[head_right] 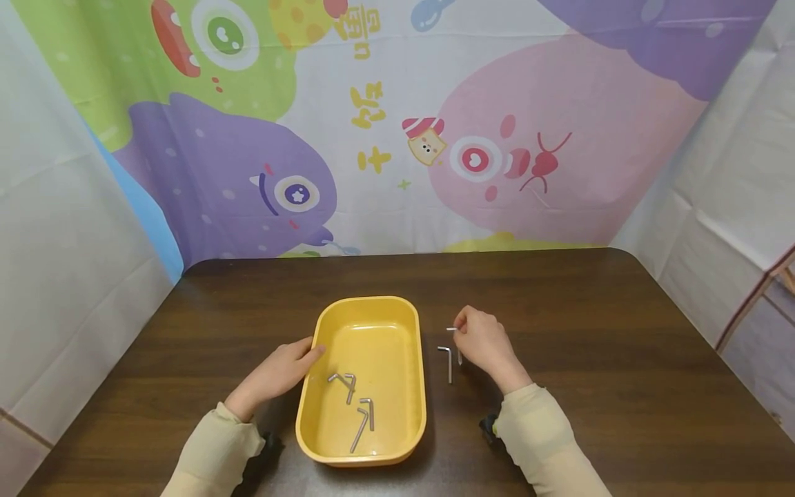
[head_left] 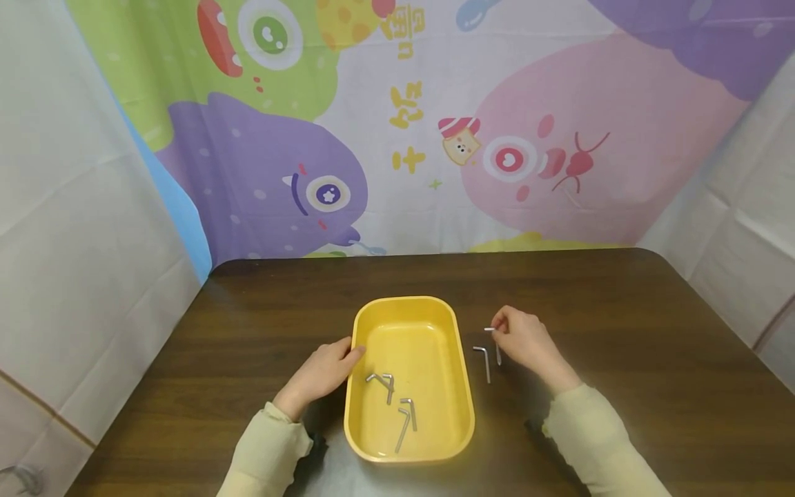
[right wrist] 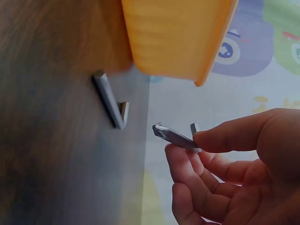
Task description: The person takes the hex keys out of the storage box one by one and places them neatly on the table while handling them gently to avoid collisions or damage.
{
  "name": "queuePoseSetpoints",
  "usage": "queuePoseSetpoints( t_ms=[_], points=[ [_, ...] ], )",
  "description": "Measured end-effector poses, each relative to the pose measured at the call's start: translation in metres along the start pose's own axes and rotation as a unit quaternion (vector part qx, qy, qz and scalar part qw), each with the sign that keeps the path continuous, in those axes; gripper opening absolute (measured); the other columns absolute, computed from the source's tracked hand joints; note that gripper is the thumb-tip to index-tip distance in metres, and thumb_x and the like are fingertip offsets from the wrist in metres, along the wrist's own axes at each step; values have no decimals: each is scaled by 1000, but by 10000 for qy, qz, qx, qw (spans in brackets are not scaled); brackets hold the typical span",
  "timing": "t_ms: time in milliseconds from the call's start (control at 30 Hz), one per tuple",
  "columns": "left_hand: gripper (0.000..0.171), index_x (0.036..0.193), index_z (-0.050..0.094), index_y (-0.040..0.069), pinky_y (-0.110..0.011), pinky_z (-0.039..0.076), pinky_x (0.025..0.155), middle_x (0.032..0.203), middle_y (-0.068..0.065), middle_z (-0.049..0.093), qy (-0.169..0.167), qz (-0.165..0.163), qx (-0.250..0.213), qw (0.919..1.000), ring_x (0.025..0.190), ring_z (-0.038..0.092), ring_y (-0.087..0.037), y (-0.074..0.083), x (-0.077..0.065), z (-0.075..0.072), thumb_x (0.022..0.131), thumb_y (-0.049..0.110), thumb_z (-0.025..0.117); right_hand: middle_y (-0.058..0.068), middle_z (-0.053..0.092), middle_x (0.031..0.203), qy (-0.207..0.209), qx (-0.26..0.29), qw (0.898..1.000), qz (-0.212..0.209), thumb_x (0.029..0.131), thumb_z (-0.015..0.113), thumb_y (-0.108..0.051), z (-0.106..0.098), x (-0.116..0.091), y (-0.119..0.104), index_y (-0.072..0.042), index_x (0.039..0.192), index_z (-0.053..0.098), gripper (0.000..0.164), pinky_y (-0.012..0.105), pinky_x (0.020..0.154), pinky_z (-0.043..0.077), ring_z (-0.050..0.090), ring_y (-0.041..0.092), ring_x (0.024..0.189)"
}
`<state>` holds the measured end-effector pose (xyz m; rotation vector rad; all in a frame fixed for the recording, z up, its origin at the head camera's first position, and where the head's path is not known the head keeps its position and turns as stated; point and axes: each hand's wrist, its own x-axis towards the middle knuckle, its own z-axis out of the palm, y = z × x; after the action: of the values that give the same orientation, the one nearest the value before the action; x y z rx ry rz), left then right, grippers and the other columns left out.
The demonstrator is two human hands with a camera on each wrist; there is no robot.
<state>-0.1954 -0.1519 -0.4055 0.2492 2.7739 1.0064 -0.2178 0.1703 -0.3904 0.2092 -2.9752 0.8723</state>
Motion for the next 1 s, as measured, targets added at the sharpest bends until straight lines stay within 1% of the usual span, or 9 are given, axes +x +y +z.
queuePoseSetpoints(
  t_ms=[200,433,600,833,1000],
  points=[
    [25,96,58,10,-29,39,61,68,0,51,12,-42,6,10000,64,49,-14,0,2,0,95,31,45,6,57,76,-183,-48,9996,192,81,58,-10,3,3,7,-3,88,57,10,31,59,41,51,17,64],
    [26,97,58,9,-29,39,61,69,0,52,-21,-76,-13,10000,64,50,-14,-1,2,0,95,32,45,4,56,69,-449,-69,9979,459,81,58,-10,5,3,11,-3,86,55,9,29,55,39,53,14,57],
    [26,98,58,9,-29,39,61,69,0,53,-23,-78,-30,10000,64,50,-14,0,2,1,95,31,45,4,57,68,-557,-43,9967,597,82,59,-10,6,2,13,-3,86,54,9,28,54,39,54,14,57],
    [27,98,58,9,-29,40,62,69,0,53,-34,-49,-33,10000,65,50,-14,0,2,1,95,31,45,5,59,70,-644,-121,9957,658,81,59,-9,9,1,16,-3,83,54,8,29,55,40,55,14,57],
    [27,99,59,9,-30,41,65,74,-1,57,-27,-36,-54,10000,67,51,-13,-1,1,1,95,32,44,4,60,68,-682,-198,9955,631,79,59,-8,11,1,18,-4,82,54,7,31,57,41,57,13,57]
  ],
)
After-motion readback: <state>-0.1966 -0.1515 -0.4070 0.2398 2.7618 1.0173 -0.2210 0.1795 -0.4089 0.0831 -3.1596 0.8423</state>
